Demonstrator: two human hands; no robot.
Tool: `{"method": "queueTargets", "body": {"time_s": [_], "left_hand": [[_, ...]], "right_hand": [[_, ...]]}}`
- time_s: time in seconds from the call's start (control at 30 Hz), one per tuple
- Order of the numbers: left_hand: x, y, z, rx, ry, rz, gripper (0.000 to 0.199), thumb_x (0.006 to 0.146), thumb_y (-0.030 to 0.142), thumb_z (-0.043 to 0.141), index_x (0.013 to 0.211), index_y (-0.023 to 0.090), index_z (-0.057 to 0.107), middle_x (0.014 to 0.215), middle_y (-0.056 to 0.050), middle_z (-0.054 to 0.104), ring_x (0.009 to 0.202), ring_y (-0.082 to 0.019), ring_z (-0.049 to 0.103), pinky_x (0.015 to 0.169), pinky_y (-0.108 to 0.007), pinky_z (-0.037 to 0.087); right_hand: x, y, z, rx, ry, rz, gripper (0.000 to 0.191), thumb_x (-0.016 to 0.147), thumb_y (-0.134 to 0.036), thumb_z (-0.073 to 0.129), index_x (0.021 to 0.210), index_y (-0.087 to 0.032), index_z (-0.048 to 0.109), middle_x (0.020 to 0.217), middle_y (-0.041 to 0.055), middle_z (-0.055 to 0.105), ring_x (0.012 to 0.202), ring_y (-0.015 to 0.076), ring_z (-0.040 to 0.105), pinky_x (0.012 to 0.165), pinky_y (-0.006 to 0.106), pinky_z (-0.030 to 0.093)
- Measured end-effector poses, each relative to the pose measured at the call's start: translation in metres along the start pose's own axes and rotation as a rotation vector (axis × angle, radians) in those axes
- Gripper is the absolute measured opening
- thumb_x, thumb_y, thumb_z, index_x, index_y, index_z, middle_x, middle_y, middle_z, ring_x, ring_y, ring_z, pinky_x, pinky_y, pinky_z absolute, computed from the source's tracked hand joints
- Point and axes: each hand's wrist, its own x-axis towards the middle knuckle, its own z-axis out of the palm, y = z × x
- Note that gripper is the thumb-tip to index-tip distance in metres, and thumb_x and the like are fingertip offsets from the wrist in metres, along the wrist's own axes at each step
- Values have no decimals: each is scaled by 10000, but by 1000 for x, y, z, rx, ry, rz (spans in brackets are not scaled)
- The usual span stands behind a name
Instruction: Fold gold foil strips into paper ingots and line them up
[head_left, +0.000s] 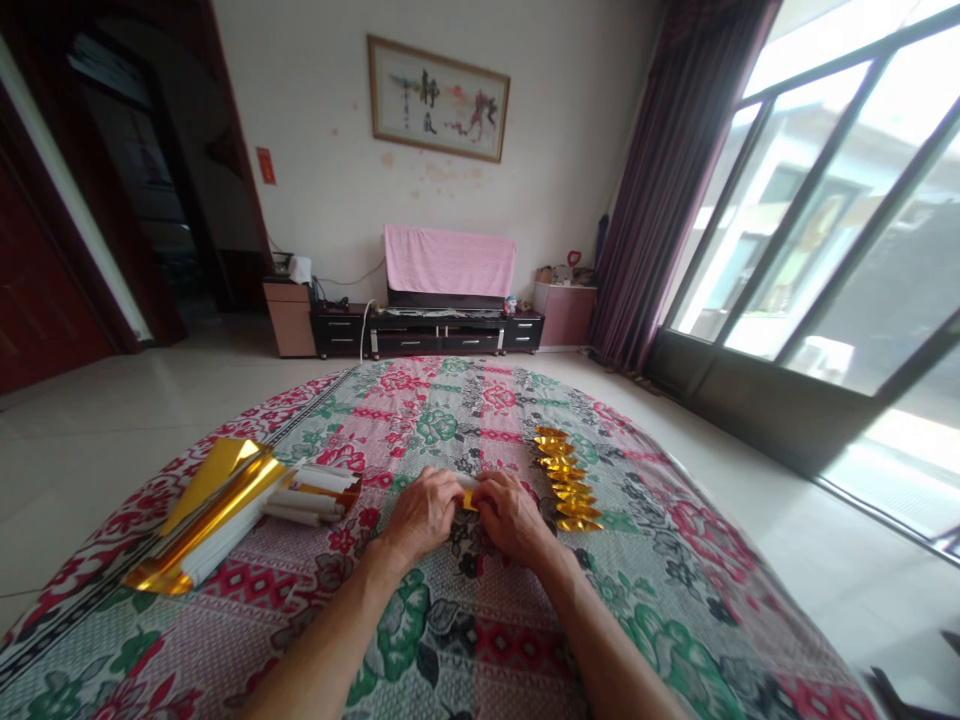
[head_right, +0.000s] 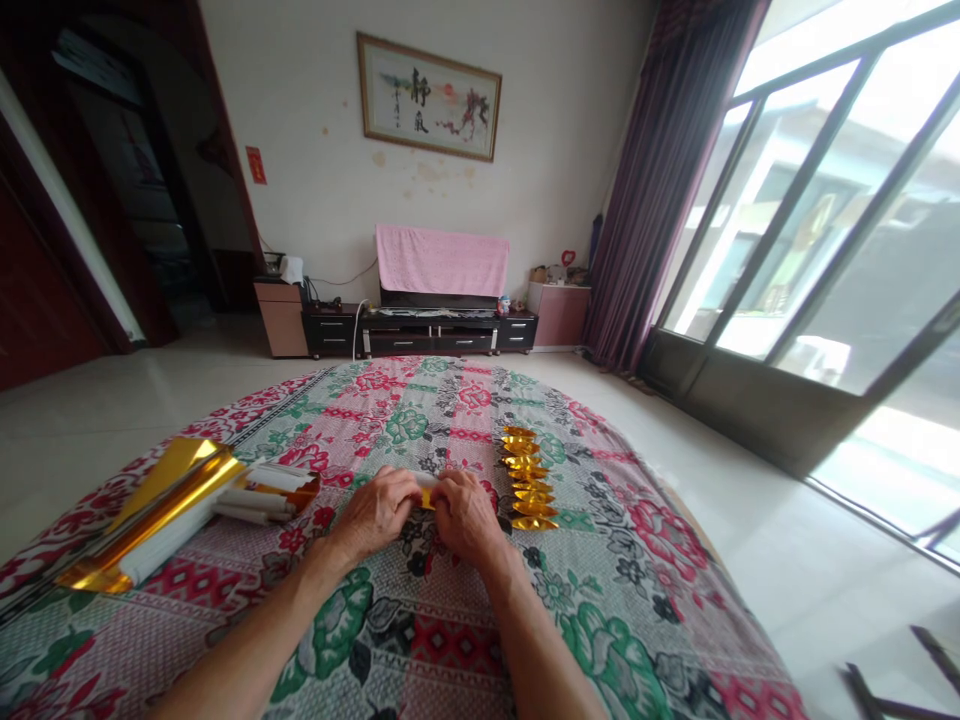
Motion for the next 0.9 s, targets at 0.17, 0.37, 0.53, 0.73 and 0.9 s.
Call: {"method": "queueTargets", "body": {"time_s": [0.17, 0.37, 0.53, 0.73, 0.9], "left_hand": [[0, -7, 3, -58, 32, -40, 201, 796, 105, 432, 771, 186, 614, 801, -28, 592, 828, -165, 497, 762, -281, 408], [1, -12, 6, -108, 42, -46, 232, 773, 73, 426, 787, 190, 625, 834, -23, 606, 849, -159, 508, 795, -276, 416], [1, -16, 8, -118, 40, -25, 251, 785, 78, 411, 791, 189, 637, 843, -36, 603, 873, -167, 513, 807, -285, 422], [0, -19, 10, -132, 41, -14, 251, 792, 80, 411, 809, 181, 640, 852, -41, 606, 889, -167, 517, 826, -288, 426], [1, -18, 8, -151, 24, 7, 267, 781, 65, 411, 794, 186, 648, 855, -37, 609, 888, -160, 521, 840, -290, 425]], "right_hand": [[1, 1, 5, -10, 38, 25, 177, 712, -52, 494, 773, -178, 602, 890, 50, 578, 857, 162, 515, 811, 296, 382], [1, -6, 3, 34, 52, 54, 122, 742, -102, 506, 744, -197, 583, 775, 14, 564, 757, 142, 523, 726, 261, 398], [1, -9, 3, 147, 147, 52, 222, 761, -109, 490, 938, -211, 575, 961, 42, 576, 801, 139, 549, 739, 256, 435], [5, -2, 11, 250, 233, 56, 360, 740, -58, 450, 1046, -210, 565, 1097, 63, 567, 896, 147, 565, 784, 272, 458], [4, 3, 9, 270, 105, -35, 338, 690, 6, 405, 814, -195, 646, 976, 42, 613, 894, 135, 575, 809, 265, 455]]}}
